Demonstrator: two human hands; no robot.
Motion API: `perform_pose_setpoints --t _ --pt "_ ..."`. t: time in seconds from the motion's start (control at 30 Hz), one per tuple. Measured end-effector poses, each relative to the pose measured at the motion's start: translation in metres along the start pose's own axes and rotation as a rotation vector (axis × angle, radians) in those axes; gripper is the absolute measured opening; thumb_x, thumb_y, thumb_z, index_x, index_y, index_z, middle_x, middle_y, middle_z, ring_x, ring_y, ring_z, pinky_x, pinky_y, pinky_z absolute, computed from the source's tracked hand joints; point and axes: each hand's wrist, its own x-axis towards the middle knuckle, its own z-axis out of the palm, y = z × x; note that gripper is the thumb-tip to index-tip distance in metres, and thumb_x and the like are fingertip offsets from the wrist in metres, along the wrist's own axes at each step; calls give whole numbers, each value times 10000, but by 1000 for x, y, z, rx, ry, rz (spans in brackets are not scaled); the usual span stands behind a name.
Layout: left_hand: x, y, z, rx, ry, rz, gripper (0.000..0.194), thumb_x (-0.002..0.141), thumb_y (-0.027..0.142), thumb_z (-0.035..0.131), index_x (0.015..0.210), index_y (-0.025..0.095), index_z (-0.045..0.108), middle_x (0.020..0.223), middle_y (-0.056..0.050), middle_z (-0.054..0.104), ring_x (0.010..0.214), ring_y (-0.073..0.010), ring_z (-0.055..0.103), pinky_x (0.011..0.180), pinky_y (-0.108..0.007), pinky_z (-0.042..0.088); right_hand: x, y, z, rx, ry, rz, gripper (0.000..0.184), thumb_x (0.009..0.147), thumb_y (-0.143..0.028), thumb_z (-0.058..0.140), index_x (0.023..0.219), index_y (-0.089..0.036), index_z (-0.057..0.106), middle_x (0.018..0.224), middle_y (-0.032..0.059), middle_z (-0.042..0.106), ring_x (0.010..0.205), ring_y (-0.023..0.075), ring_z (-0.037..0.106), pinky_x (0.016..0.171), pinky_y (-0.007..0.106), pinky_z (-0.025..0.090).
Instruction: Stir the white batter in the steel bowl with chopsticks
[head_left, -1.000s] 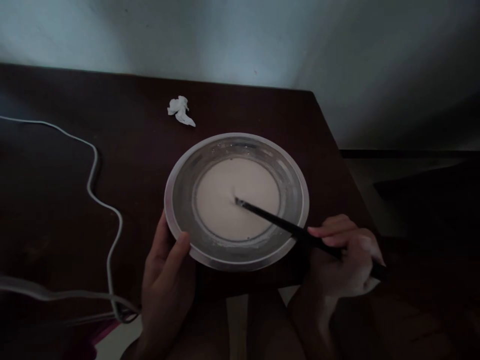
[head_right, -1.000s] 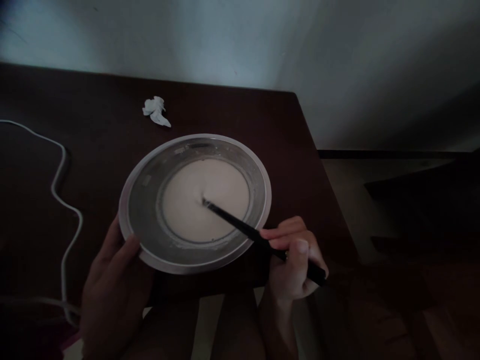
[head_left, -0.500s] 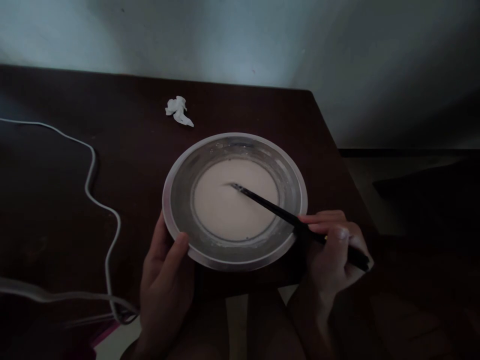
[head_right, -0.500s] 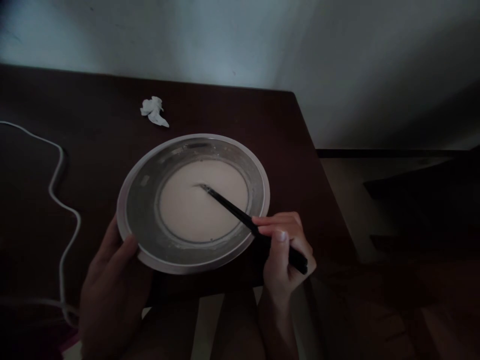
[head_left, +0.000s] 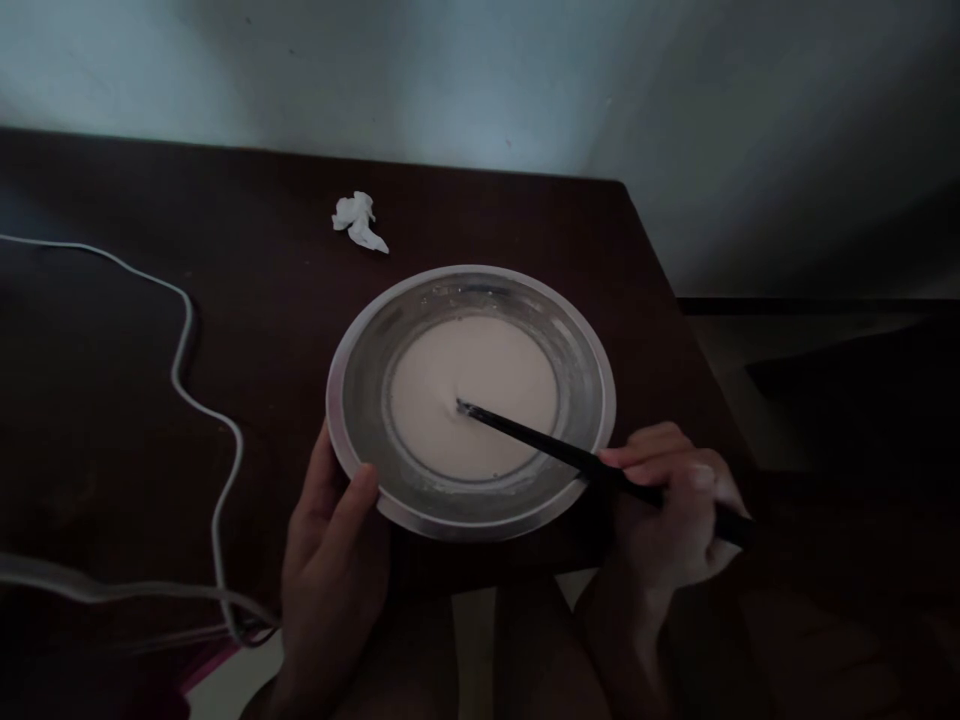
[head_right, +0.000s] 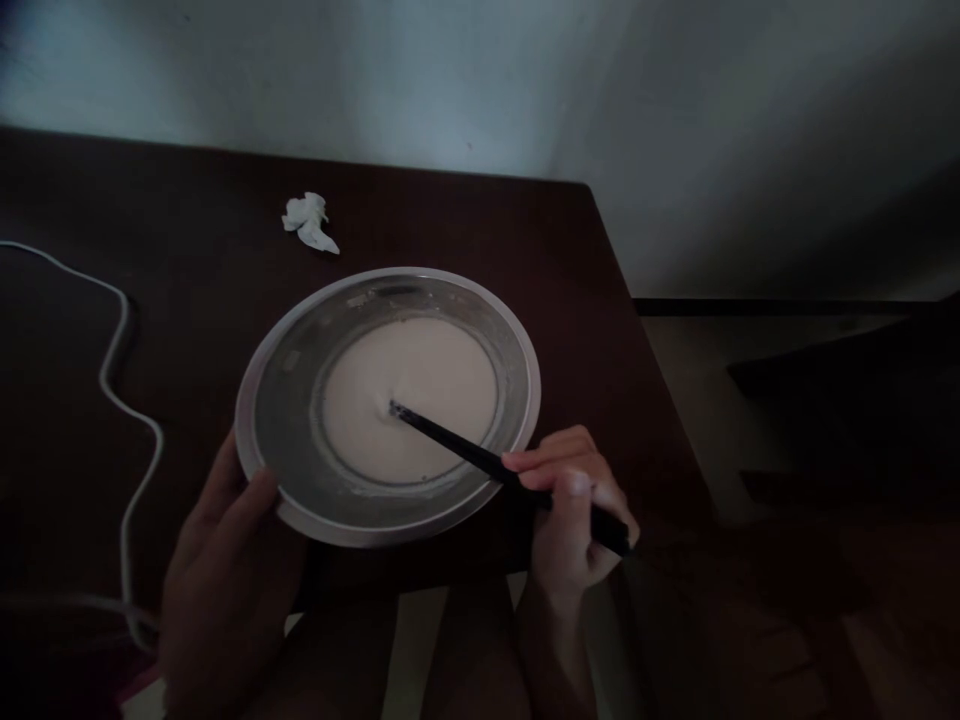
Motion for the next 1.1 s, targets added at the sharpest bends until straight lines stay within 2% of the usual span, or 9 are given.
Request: perform_pose_setpoints --t 0.07,0.17,0.33,0.5,0.57,0.67,0.83,0.97,1.1 --pt "0 -1 0 -1 -8 13 544 917 362 628 1438 242 525 1365 -11 659 1293 -183 585 997 -175 501 0 1 0 -54 7 -50 306 875 -142 502 590 -181 607 542 -28 660 503 132 607 578 317 417" --pt "-1 -3 0 29 6 34 522 923 361 623 1427 254 539 1356 8 665 1269 -159 600 974 -137 495 0 0 1 -94 102 -24 322 880 -147 478 582 -185 595 543 -24 655 510 129 589 578 319 410" --pt "-3 -2 0 37 0 58 492 928 351 614 1409 262 562 1343 14 674 1278 -165 595 987 -150 497 -1 -2 1 -30 -15 -10 310 868 -125 477 588 -182 596 538 -28 655 497 130 598 578 321 418" --pt "-1 0 1 42 4 35 518 925 348 613 1432 280 538 1319 15 687 1278 -176 598 996 -172 505 -1 -3 2 -88 109 11 323 860 -104 455 579 -184 592 537 -26 643 509 130 595 590 326 418" --pt "-1 2 2 30 0 37 526 921 345 613 1438 286 532 1317 13 687 1277 -185 600 998 -188 512 -1 -2 1 -25 73 0 339 859 -94 433 566 -184 577 508 -35 614 477 124 585 554 315 404" --pt "0 2 2 11 -7 33 531 919 362 612 1439 291 529 1322 12 683 1263 -192 610 990 -199 523 -1 -1 1 -51 -13 -25 300 864 -112 486 599 -179 609 556 -30 661 520 132 628 569 315 428" --pt "11 -14 -11 1 1 22 606 848 415 697 1418 264 555 1325 -10 682 1246 -213 622 955 -200 543 0 -1 -1 -76 80 15 306 869 -117 473 602 -187 604 547 -30 636 526 131 606 573 312 418" --pt "12 -16 -14 37 6 44 570 847 424 698 1386 272 588 1362 10 660 1291 -199 587 976 -161 510 -1 -2 1 -32 -12 -11 313 888 -141 485 604 -181 610 537 -27 635 510 139 619 560 315 425" --pt "3 -5 -5 37 -2 24 512 890 398 651 1386 292 584 1340 16 673 1276 -197 601 1011 -197 509 -1 -2 2 -115 97 0 305 872 -128 494 592 -187 600 545 -31 634 528 134 612 591 320 435"
